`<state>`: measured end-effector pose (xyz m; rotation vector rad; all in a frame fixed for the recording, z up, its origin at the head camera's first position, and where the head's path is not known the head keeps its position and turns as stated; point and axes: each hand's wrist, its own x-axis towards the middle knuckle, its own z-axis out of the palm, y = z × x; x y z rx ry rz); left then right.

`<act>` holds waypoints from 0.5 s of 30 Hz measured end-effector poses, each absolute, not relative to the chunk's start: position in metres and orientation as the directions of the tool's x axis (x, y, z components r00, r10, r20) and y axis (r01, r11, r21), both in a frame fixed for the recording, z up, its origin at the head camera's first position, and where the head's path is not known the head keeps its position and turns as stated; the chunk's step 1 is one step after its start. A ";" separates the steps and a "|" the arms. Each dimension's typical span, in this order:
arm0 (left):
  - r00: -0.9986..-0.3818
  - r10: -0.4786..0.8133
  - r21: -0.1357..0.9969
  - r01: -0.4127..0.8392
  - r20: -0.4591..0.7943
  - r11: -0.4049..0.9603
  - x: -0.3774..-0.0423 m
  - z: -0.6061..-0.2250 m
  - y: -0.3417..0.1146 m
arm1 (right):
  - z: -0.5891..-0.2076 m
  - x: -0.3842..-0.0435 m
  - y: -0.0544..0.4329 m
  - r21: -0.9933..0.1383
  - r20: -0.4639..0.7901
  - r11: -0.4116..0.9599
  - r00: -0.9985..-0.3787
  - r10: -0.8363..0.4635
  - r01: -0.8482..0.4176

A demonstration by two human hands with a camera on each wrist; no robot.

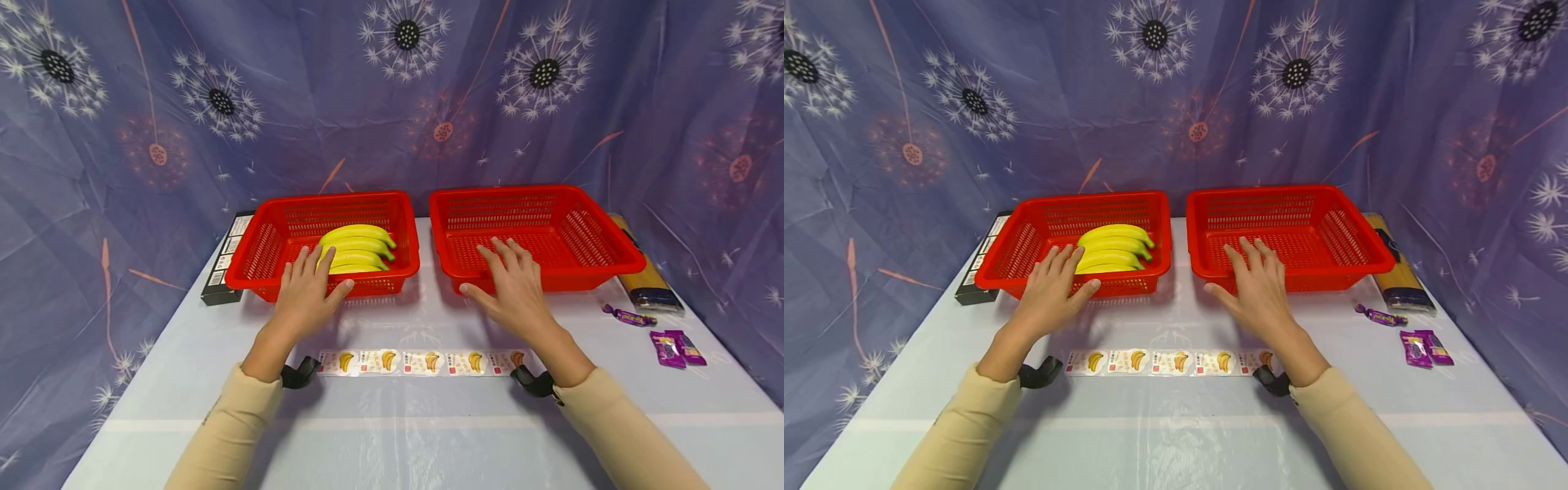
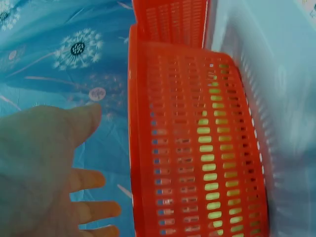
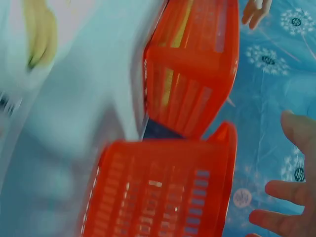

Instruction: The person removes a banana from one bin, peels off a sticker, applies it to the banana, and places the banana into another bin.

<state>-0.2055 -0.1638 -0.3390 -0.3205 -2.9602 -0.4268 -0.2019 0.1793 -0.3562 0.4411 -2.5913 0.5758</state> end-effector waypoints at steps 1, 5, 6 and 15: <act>-0.967 0.187 0.272 0.228 0.171 0.935 -0.207 -0.338 -0.166 | -0.356 -0.202 0.176 -0.346 0.493 0.845 -0.845 -0.205 -0.407; -0.956 0.177 0.315 0.247 0.235 0.917 -0.213 -0.335 -0.176 | -0.354 -0.204 0.160 -0.442 0.518 0.770 -0.832 -0.201 -0.461; -0.952 0.172 0.325 0.251 0.251 0.912 -0.215 -0.334 -0.178 | -0.353 -0.205 0.155 -0.462 0.521 0.751 -0.830 -0.201 -0.472; -0.967 0.142 0.442 0.225 0.213 0.868 -0.238 -0.322 -0.197 | -0.348 -0.214 0.111 -0.609 0.471 0.625 -0.857 -0.210 -0.488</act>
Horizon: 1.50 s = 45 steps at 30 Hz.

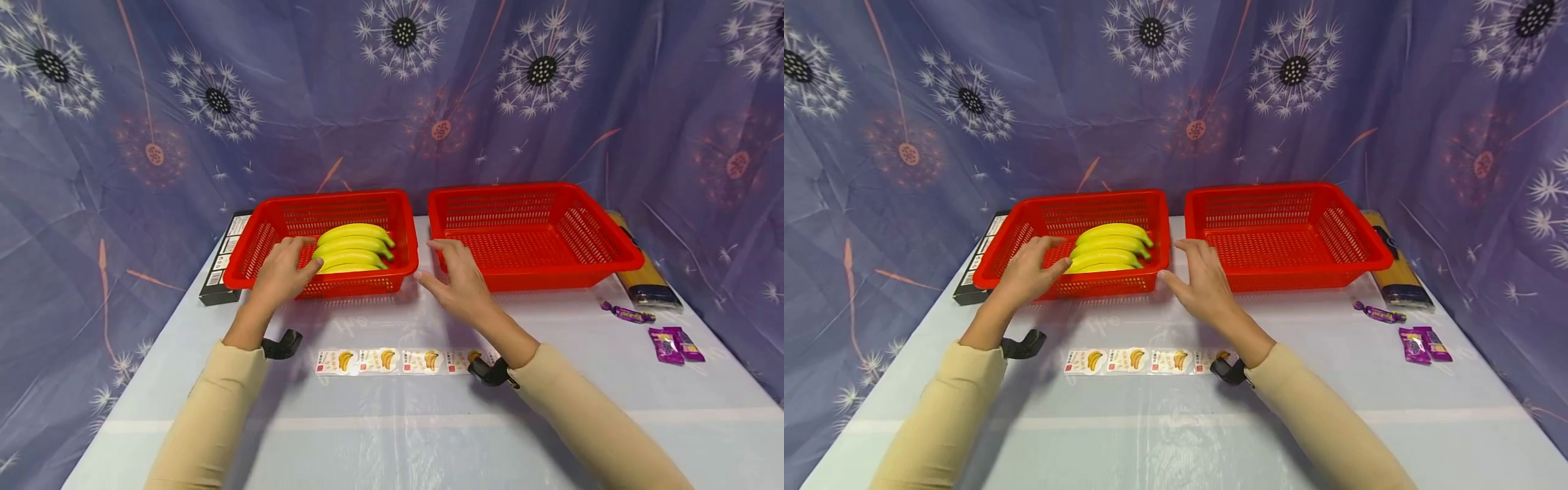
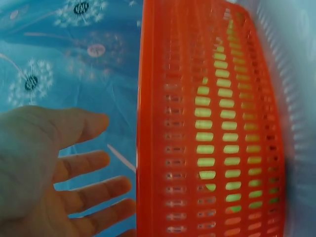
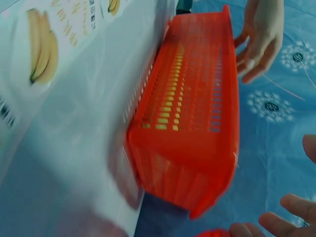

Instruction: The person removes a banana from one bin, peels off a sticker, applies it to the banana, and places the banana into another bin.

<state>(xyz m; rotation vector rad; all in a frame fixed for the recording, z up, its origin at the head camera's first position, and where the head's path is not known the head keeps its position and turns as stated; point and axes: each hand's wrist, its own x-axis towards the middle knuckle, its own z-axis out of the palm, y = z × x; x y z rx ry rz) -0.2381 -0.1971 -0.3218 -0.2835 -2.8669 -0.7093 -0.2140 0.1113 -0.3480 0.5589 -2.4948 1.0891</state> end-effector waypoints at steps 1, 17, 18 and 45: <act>-0.970 0.143 0.453 0.218 0.194 0.864 -0.241 -0.320 -0.199 | -0.349 -0.216 0.107 -0.620 0.463 0.616 -0.861 -0.212 -0.485; -0.951 0.271 0.559 0.146 -0.147 0.816 -0.288 -0.329 -0.219 | -0.365 -0.240 0.070 -0.696 0.338 0.612 -0.923 -0.183 -0.376; -0.947 0.277 0.559 0.144 -0.160 0.816 -0.291 -0.329 -0.219 | -0.366 -0.241 0.069 -0.698 0.339 0.610 -0.923 -0.180 -0.375; -0.812 0.383 0.496 0.135 -0.441 0.858 -0.315 -0.337 -0.221 | -0.388 -0.245 0.065 -0.692 0.393 0.604 -0.908 -0.144 -0.395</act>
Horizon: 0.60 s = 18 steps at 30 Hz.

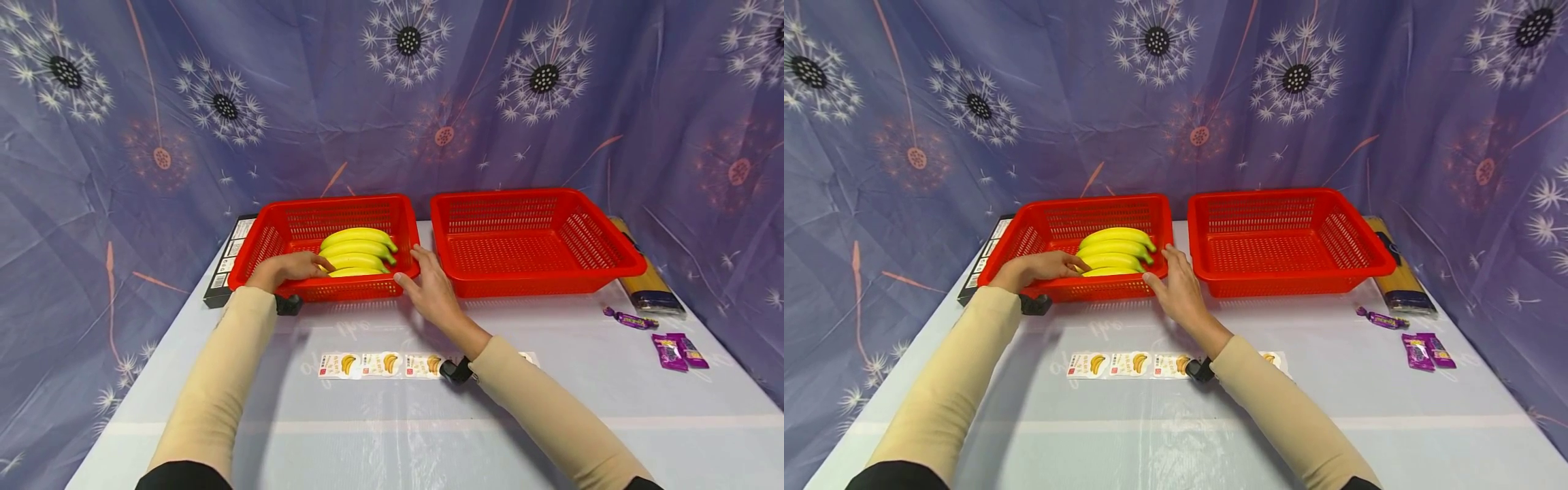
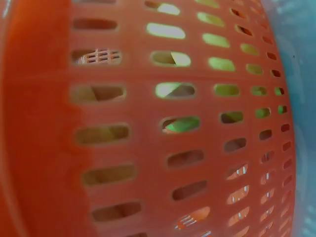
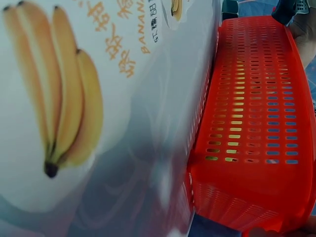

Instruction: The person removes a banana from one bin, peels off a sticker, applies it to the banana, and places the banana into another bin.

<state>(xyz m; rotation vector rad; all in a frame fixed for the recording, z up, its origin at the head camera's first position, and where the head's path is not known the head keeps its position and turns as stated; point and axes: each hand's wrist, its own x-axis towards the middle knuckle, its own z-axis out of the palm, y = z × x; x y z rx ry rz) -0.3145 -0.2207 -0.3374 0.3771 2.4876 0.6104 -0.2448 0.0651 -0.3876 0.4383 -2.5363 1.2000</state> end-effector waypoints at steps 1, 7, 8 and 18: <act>-0.811 0.381 0.519 0.113 -0.445 0.847 -0.315 -0.338 -0.221 | -0.388 -0.245 0.065 -0.691 0.392 0.606 -0.909 -0.143 -0.394; -0.806 0.401 0.582 0.089 -0.434 0.808 -0.314 -0.336 -0.220 | -0.388 -0.245 0.065 -0.689 0.388 0.611 -0.911 -0.143 -0.389; -0.808 0.409 0.578 0.105 -0.425 0.809 -0.314 -0.336 -0.219 | -0.388 -0.245 0.065 -0.689 0.387 0.612 -0.911 -0.143 -0.389; -0.862 0.447 0.523 0.275 -0.237 0.807 -0.309 -0.330 -0.206 | -0.386 -0.245 0.066 -0.692 0.388 0.606 -0.910 -0.145 -0.392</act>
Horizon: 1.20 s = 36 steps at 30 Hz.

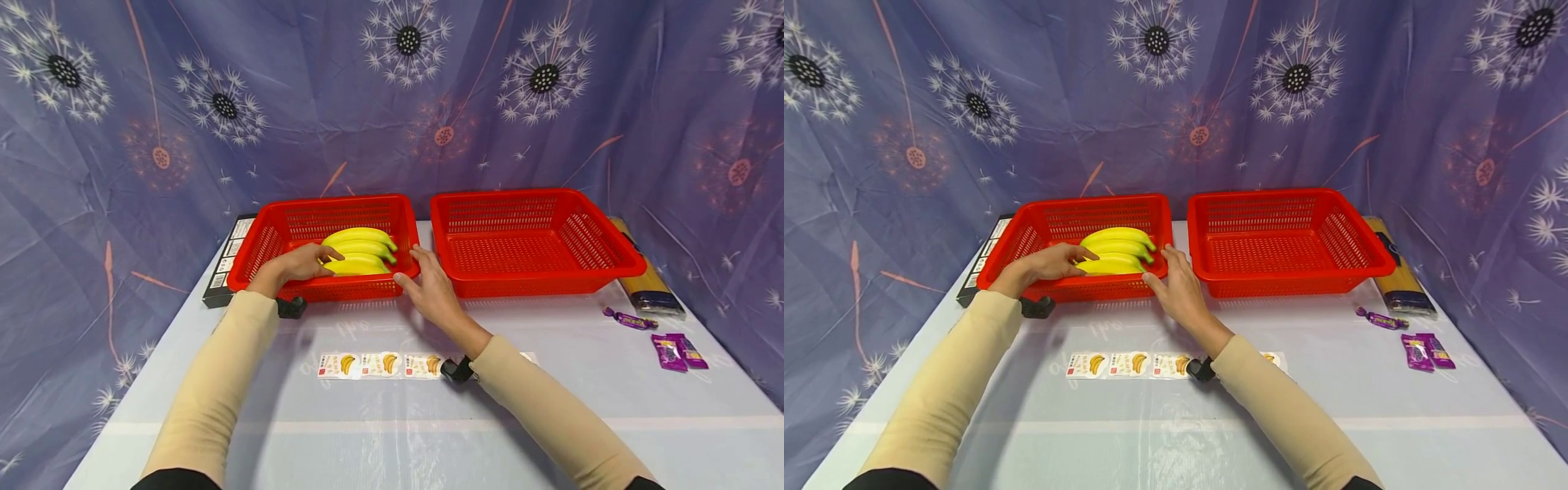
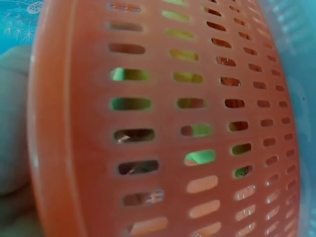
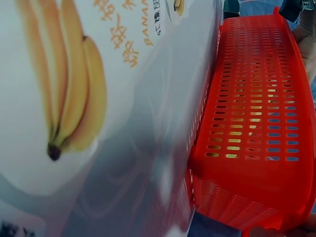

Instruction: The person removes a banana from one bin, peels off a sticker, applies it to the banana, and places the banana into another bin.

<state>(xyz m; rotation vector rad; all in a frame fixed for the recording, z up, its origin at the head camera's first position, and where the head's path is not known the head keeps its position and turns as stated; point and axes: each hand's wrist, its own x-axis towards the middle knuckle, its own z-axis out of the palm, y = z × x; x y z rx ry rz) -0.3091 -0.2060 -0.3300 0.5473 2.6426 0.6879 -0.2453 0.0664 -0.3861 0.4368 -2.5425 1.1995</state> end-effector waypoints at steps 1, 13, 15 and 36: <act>-0.870 0.440 0.523 0.275 -0.223 0.807 -0.309 -0.330 -0.206 | -0.386 -0.245 0.066 -0.691 0.389 0.606 -0.910 -0.148 -0.394; -0.965 0.262 0.651 0.191 -0.013 0.734 -0.291 -0.315 -0.221 | -0.385 -0.245 0.068 -0.689 0.371 0.615 -0.915 -0.155 -0.383; -0.977 0.207 0.705 0.180 0.048 0.686 -0.281 -0.309 -0.226 | -0.384 -0.245 0.068 -0.689 0.368 0.615 -0.916 -0.158 -0.383; -0.946 0.308 0.833 0.252 0.104 0.493 -0.175 -0.370 -0.217 | -0.378 -0.245 0.070 -0.697 0.327 0.613 -0.926 -0.189 -0.372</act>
